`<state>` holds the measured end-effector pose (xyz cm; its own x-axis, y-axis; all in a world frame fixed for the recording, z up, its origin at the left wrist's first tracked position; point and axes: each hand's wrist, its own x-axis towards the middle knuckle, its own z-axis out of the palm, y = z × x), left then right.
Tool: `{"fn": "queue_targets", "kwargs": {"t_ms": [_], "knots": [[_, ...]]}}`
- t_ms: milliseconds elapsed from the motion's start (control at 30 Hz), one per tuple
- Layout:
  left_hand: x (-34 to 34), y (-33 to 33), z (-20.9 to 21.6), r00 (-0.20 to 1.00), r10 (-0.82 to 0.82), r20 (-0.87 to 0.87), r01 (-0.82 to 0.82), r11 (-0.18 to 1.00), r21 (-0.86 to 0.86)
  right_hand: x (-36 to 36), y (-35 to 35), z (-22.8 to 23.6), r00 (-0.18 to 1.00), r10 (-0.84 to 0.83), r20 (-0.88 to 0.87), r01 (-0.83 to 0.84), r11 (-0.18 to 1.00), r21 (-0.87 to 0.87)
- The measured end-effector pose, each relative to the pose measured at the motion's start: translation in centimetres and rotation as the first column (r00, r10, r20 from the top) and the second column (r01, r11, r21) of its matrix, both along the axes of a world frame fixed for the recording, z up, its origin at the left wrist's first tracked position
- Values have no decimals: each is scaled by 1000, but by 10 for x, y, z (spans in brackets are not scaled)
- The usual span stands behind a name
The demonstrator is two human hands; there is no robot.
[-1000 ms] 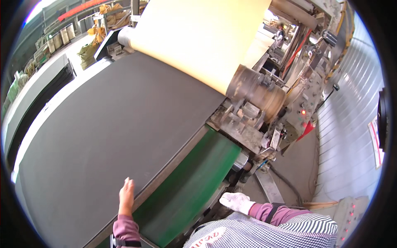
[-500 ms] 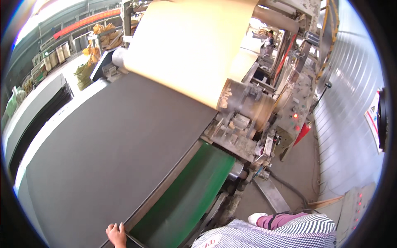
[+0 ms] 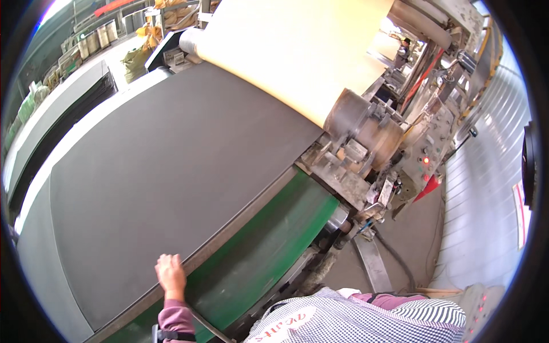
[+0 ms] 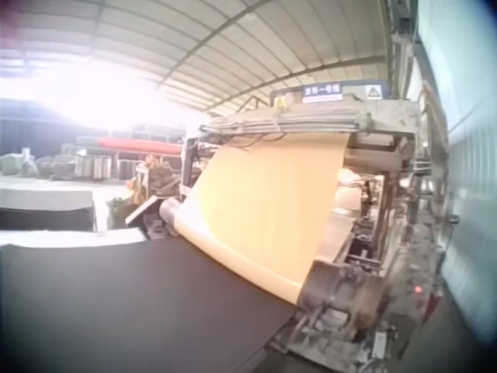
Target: Guiding large industrial boards or sheets through a rolling machine on a conveyor belt.
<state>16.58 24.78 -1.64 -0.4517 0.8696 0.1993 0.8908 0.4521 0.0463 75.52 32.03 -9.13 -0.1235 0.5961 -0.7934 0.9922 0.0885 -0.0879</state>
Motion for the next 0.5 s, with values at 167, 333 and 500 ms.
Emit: {"fn": "queue_targets", "kwargs": {"t_ms": [167, 333, 500], "knots": [[-89, -143, -31, 931, 353, -93, -363, 874, -323, -4, 4, 0, 998, 59, 9, -59, 998, -2], [-56, -154, 15, 988, 111, -109, -133, 965, -227, -26, 22, 20, 980, 194, 32, -192, 980, -58], [1, -34, 13, 970, 209, -127, -200, 976, 84, -24, 65, 52, 975, 223, 14, -223, 973, 60]]}}
